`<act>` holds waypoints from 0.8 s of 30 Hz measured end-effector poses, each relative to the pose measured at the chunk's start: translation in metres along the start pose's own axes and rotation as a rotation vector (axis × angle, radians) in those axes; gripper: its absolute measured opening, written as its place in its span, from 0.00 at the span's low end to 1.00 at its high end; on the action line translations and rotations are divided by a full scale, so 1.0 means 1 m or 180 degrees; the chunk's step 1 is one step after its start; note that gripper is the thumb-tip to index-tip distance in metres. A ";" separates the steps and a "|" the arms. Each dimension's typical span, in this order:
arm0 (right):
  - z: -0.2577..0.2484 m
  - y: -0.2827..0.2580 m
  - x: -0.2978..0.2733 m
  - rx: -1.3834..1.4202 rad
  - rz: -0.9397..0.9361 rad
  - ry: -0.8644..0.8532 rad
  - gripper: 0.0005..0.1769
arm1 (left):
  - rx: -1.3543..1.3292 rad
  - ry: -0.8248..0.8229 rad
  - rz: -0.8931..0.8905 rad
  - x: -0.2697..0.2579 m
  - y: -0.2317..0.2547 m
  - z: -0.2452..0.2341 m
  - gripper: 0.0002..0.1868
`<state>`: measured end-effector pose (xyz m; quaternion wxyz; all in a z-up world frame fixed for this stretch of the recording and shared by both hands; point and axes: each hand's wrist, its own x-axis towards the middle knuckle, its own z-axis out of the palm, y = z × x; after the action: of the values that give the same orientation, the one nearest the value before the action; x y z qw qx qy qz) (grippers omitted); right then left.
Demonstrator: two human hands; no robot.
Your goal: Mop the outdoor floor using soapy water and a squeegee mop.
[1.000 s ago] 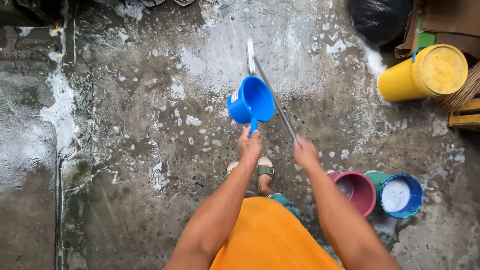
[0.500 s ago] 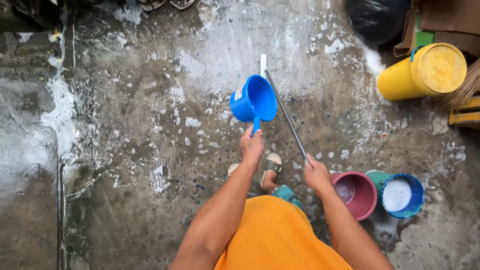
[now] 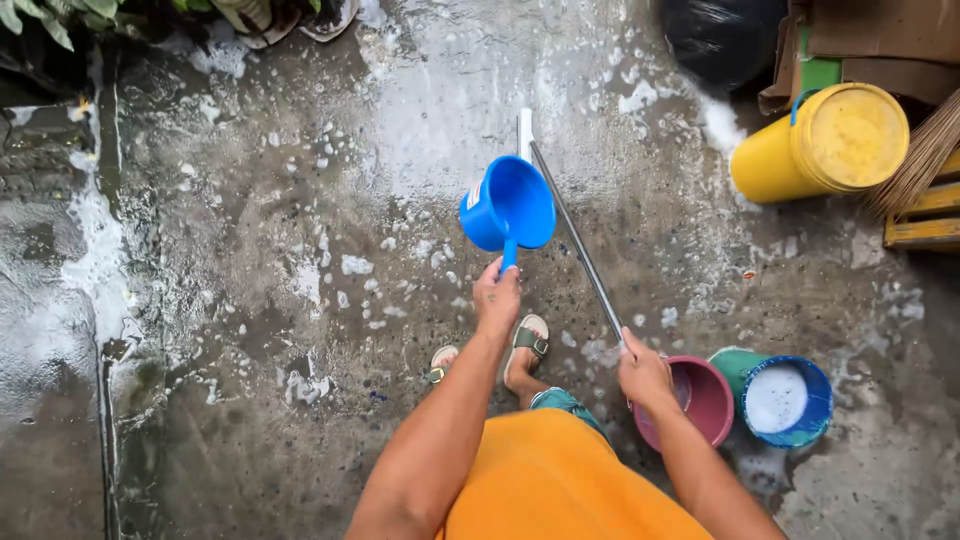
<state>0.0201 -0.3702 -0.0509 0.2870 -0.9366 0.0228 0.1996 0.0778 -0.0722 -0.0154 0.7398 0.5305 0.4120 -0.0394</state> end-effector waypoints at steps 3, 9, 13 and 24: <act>0.015 0.010 0.075 -0.0316 -0.0005 0.0096 0.29 | -0.0088 0.0001 -0.0012 0.003 -0.009 0.025 0.21; -0.010 -0.061 0.250 -0.0115 0.0028 0.0030 0.27 | 0.0027 -0.0084 0.0103 0.003 0.010 0.064 0.19; -0.028 -0.005 0.135 0.0016 -0.0202 -0.0093 0.24 | -0.0063 -0.0089 0.0105 0.004 -0.001 0.067 0.18; -0.009 -0.037 0.255 -0.0014 0.0031 0.0035 0.21 | 0.0098 -0.0086 0.0009 -0.008 0.004 0.049 0.20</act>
<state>0.2632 -0.3255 -0.1232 0.2838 -0.9382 0.0285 0.1959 0.1026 -0.1131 -0.0025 0.7371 0.5418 0.4005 -0.0518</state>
